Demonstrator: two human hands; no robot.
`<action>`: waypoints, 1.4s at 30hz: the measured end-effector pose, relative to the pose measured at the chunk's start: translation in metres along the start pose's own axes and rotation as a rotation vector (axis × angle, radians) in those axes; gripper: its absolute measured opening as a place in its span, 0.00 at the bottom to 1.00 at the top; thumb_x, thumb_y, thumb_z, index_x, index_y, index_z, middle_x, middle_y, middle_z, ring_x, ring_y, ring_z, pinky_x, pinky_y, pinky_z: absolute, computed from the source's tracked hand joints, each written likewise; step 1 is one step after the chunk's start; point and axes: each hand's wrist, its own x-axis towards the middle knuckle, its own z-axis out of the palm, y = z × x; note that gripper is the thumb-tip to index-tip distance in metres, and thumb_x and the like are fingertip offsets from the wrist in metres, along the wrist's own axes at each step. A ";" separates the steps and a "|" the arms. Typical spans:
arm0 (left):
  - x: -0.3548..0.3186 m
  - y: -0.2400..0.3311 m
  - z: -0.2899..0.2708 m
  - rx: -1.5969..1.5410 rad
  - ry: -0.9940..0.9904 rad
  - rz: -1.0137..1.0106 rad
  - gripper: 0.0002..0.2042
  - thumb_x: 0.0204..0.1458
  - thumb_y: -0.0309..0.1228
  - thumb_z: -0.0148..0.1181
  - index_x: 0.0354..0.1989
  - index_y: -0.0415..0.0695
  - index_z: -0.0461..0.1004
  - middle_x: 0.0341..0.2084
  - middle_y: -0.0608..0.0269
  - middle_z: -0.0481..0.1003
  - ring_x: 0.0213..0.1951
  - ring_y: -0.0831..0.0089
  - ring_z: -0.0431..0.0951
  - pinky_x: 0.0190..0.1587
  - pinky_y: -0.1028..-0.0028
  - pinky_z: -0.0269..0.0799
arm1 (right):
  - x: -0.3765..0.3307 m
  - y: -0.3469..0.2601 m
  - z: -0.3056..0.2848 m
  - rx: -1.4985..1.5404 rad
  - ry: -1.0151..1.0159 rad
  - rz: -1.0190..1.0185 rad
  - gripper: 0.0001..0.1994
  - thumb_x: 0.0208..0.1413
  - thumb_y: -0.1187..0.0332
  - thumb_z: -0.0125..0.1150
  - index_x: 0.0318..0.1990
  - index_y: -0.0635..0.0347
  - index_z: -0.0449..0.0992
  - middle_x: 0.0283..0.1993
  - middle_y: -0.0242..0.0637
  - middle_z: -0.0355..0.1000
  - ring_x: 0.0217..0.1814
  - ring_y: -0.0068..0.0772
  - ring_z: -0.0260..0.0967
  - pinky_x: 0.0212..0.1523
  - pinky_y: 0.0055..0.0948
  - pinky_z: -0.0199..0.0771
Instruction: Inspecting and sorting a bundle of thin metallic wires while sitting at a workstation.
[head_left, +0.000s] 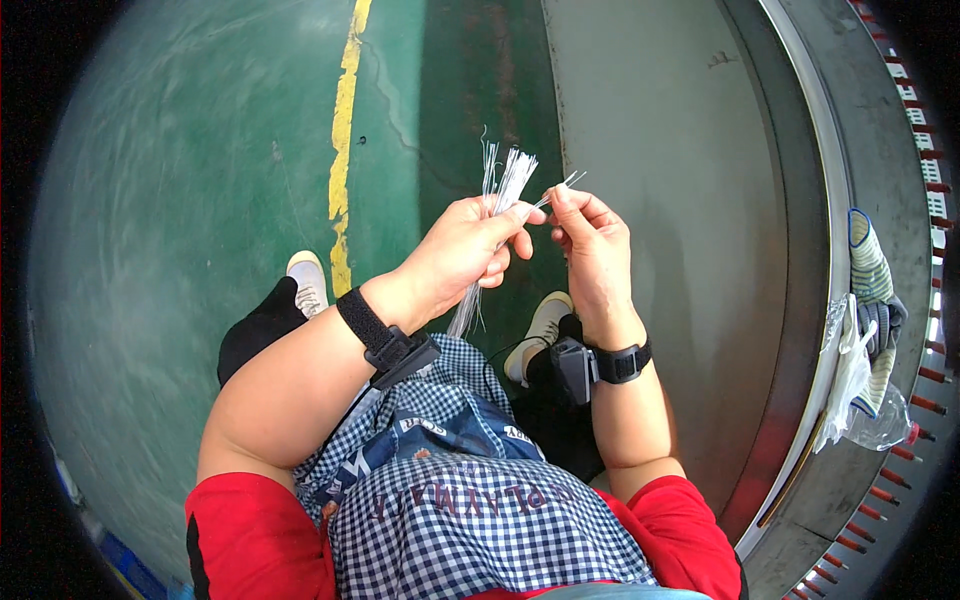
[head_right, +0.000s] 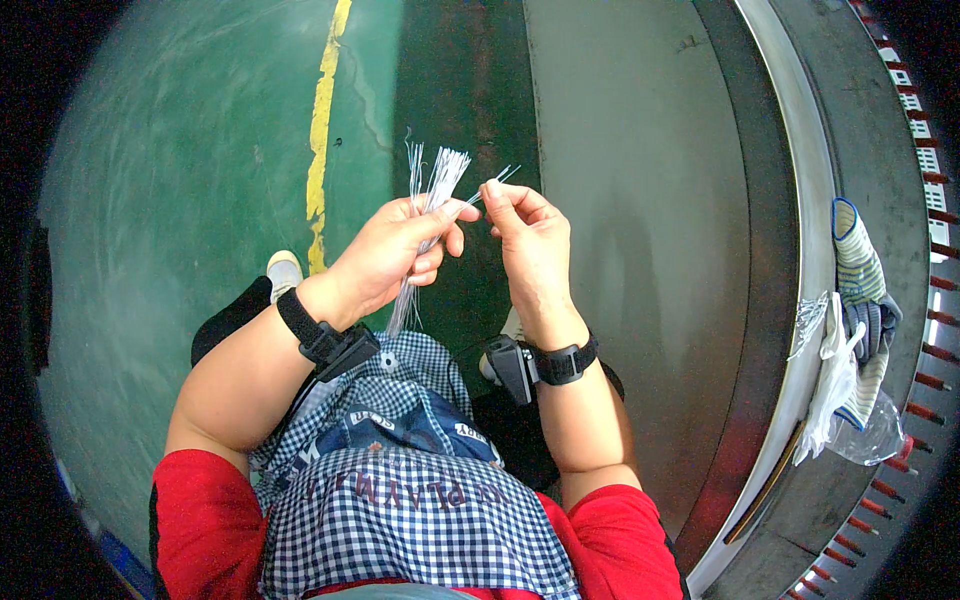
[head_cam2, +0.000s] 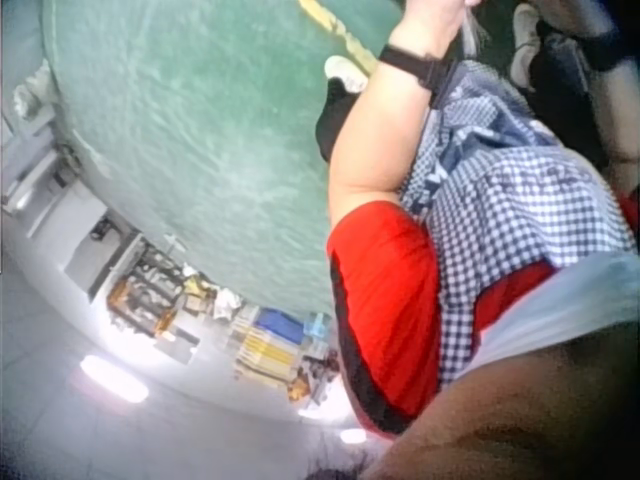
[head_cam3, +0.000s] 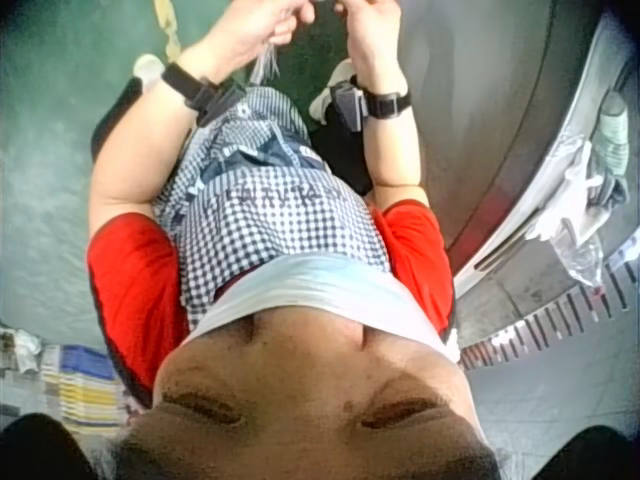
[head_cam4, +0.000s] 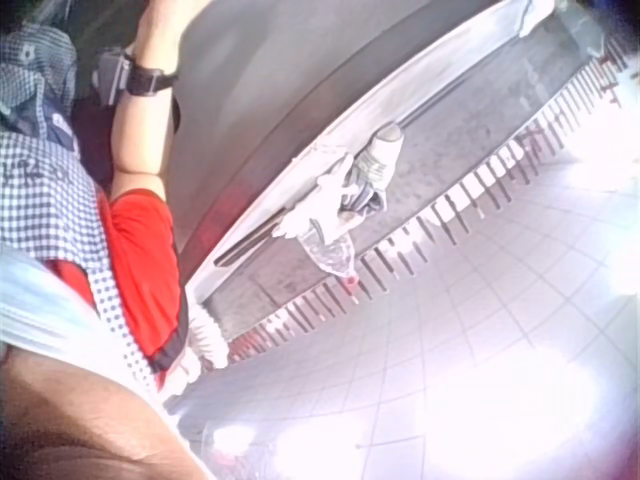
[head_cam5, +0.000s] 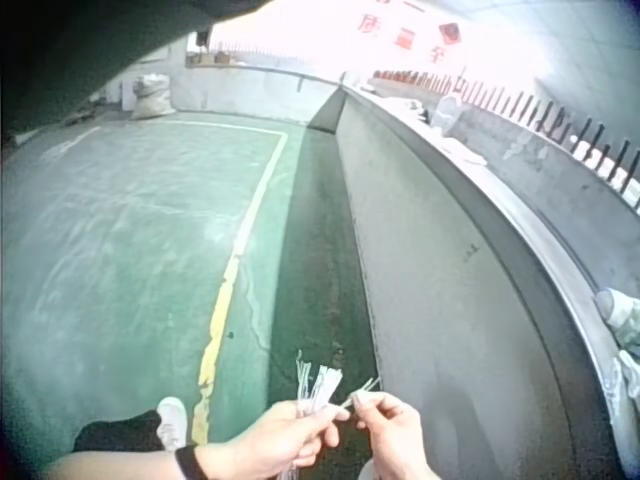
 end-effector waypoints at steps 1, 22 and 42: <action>0.001 -0.001 -0.001 -0.002 0.003 -0.004 0.12 0.62 0.37 0.50 0.42 0.42 0.73 0.23 0.71 0.70 0.15 0.90 0.59 0.17 0.86 0.54 | 0.001 0.002 0.000 0.000 0.000 0.005 0.09 0.55 0.63 0.65 0.36 0.59 0.79 0.31 0.24 0.74 0.29 0.13 0.62 0.31 0.16 0.62; 0.013 0.045 0.009 -0.273 0.155 0.446 0.17 0.63 0.48 0.42 0.29 0.48 0.63 0.18 0.73 0.58 0.16 0.84 0.54 0.17 0.83 0.51 | -0.010 0.022 0.039 0.744 -0.396 0.726 0.33 0.65 0.43 0.26 0.55 0.66 0.64 0.51 0.44 0.70 0.52 0.38 0.71 0.56 0.38 0.71; 0.021 0.037 0.014 -0.058 0.321 0.399 0.20 0.62 0.52 0.42 0.25 0.49 0.58 0.15 0.74 0.55 0.15 0.85 0.54 0.16 0.83 0.51 | -0.021 -0.010 0.031 -0.082 -0.622 0.310 0.13 0.63 0.57 0.52 0.39 0.58 0.70 0.28 0.25 0.68 0.26 0.15 0.64 0.26 0.16 0.65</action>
